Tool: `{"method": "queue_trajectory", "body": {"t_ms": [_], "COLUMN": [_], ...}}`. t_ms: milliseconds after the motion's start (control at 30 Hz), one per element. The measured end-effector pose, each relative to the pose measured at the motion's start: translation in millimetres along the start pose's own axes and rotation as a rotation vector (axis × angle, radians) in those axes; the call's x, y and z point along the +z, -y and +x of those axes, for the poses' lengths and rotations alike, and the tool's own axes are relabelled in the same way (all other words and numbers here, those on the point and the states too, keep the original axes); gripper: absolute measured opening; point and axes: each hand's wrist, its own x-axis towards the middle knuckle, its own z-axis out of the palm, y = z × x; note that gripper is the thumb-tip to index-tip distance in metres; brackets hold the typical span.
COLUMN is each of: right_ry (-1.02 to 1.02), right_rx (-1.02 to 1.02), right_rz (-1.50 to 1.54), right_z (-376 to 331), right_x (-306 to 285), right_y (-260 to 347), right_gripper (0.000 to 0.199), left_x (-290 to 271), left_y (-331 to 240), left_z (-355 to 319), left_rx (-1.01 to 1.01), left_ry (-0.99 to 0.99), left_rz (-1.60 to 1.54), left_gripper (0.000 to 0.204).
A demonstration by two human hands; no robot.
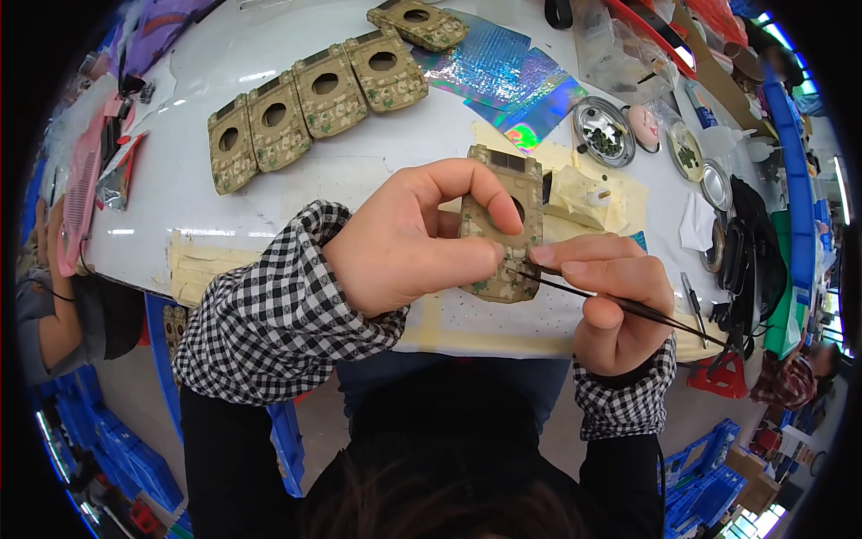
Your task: Assembling and detailing small toy tank models using tweezers and brushes.
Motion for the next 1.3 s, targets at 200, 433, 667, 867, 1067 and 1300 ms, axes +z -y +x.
{"method": "queue_trajectory", "body": {"t_ms": [200,433,667,867,1067,1300], "right_ry": [-0.032,-0.052,-0.054,-0.040,-0.028,-0.037], "right_rx": [0.062,0.065,0.059,0.034,0.016,0.008], "right_rz": [0.097,0.145,0.117,0.071,0.024,0.004], "right_z": [0.0,0.1,0.2,0.8,1.1,0.1], "right_x": [0.2,1.2,1.9,1.5,1.1,2.2], "right_y": [-0.8,-2.0,-1.7,-2.3,-2.1,-2.9], "right_gripper": [0.028,0.025,0.026,0.026,0.026,0.025], "left_x": [-0.5,0.0,1.5,1.6,0.9,0.6], "left_y": [1.2,-3.3,-2.3,-1.6,-1.7,-0.6], "left_z": [1.3,0.6,1.1,1.2,1.4,1.4], "left_rx": [0.013,-0.008,-0.007,-0.001,-0.004,-0.002], "left_ry": [-0.001,-0.024,-0.033,-0.035,-0.029,-0.026], "left_rz": [-0.027,-0.027,-0.056,-0.061,-0.053,-0.065], "left_gripper": [0.018,0.018,0.017,0.017,0.017,0.017]}}
